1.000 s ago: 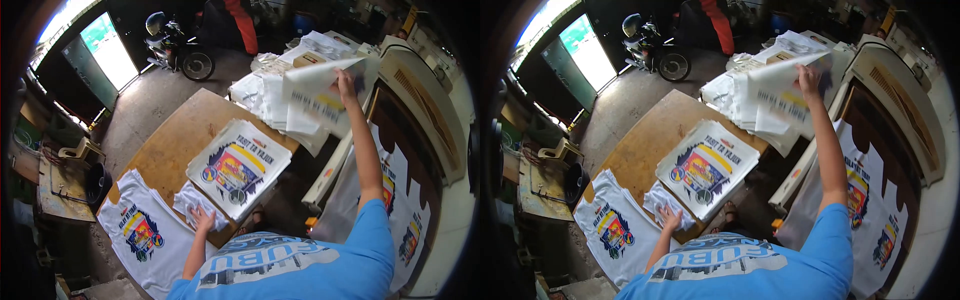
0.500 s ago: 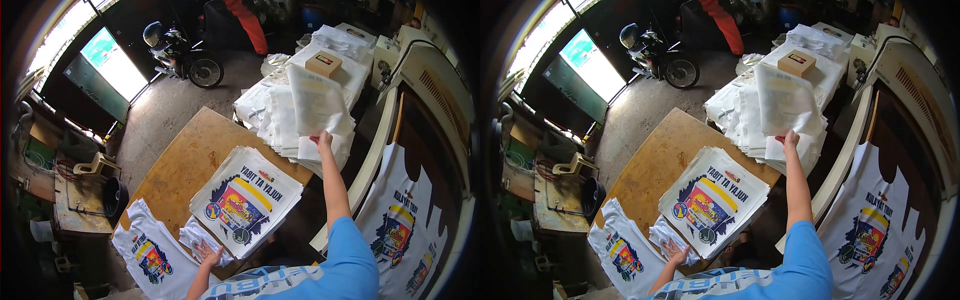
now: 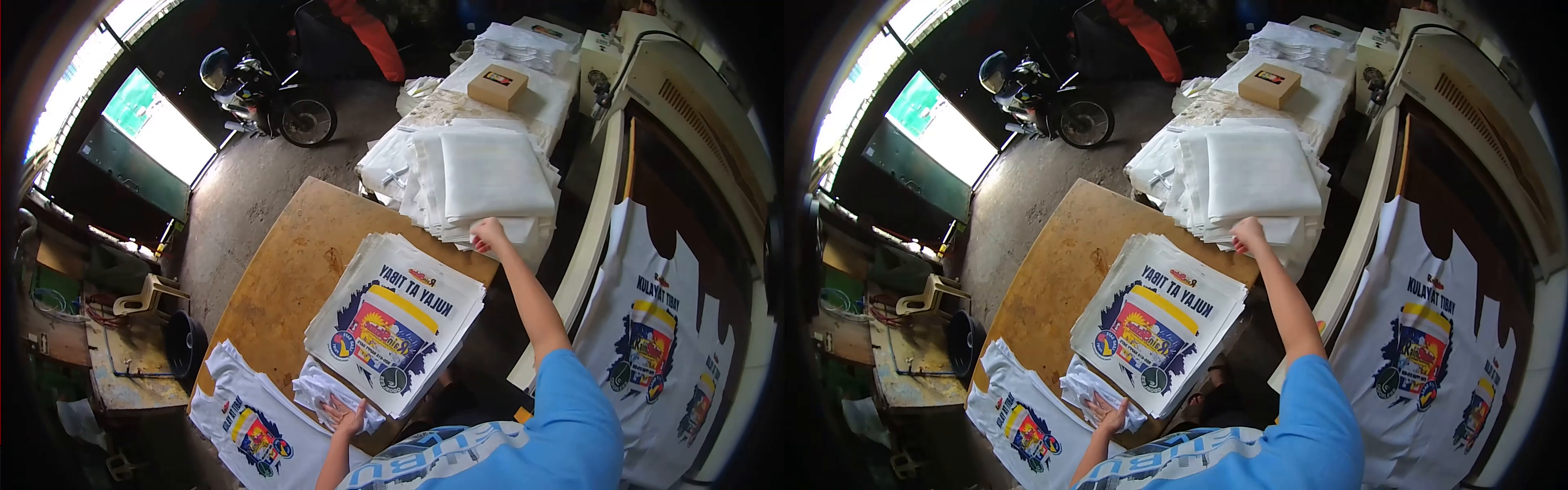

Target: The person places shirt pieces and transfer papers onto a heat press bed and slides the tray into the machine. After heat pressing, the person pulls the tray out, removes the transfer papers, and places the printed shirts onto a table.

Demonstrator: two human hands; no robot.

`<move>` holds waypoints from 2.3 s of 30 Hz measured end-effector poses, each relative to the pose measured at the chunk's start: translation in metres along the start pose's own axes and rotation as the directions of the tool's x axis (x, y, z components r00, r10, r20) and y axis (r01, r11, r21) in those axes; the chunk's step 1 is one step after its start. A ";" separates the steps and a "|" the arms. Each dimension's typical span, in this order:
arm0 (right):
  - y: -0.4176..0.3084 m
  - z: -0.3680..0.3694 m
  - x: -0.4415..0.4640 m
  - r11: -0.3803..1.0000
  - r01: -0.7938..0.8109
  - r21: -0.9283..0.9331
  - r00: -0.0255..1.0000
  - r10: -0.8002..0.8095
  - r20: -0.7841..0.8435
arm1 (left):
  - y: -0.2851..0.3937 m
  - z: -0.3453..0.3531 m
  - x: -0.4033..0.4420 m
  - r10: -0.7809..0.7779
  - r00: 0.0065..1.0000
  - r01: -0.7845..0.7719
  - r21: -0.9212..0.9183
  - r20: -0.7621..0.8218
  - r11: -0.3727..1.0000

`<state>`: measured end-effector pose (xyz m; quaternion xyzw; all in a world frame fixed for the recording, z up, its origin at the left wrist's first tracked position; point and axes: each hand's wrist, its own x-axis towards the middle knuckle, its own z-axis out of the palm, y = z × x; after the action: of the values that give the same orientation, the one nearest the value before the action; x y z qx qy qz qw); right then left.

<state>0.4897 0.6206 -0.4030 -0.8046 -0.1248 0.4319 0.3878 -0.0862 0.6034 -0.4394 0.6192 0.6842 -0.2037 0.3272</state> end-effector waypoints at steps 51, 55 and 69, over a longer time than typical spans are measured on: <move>0.720 -0.254 -0.799 0.243 0.375 0.894 0.768 0.458 -0.447 | 0.126 0.411 -0.534 0.666 0.134 -0.487 -0.536 0.734 0.689; 0.739 -0.279 -0.780 -0.063 0.654 0.754 0.710 0.394 -0.583 | 0.121 0.419 -0.541 0.681 0.170 -0.518 -0.523 0.713 0.677; 0.694 -0.391 -0.860 0.296 0.814 0.500 0.387 0.367 -0.846 | 0.193 0.275 -0.525 0.860 0.073 -0.751 -0.539 0.505 0.381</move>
<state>0.1946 -0.5060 -0.2694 -0.4768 0.2234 -0.1566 0.8356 0.1667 0.0701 -0.2408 0.7260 0.0406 -0.1676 0.6658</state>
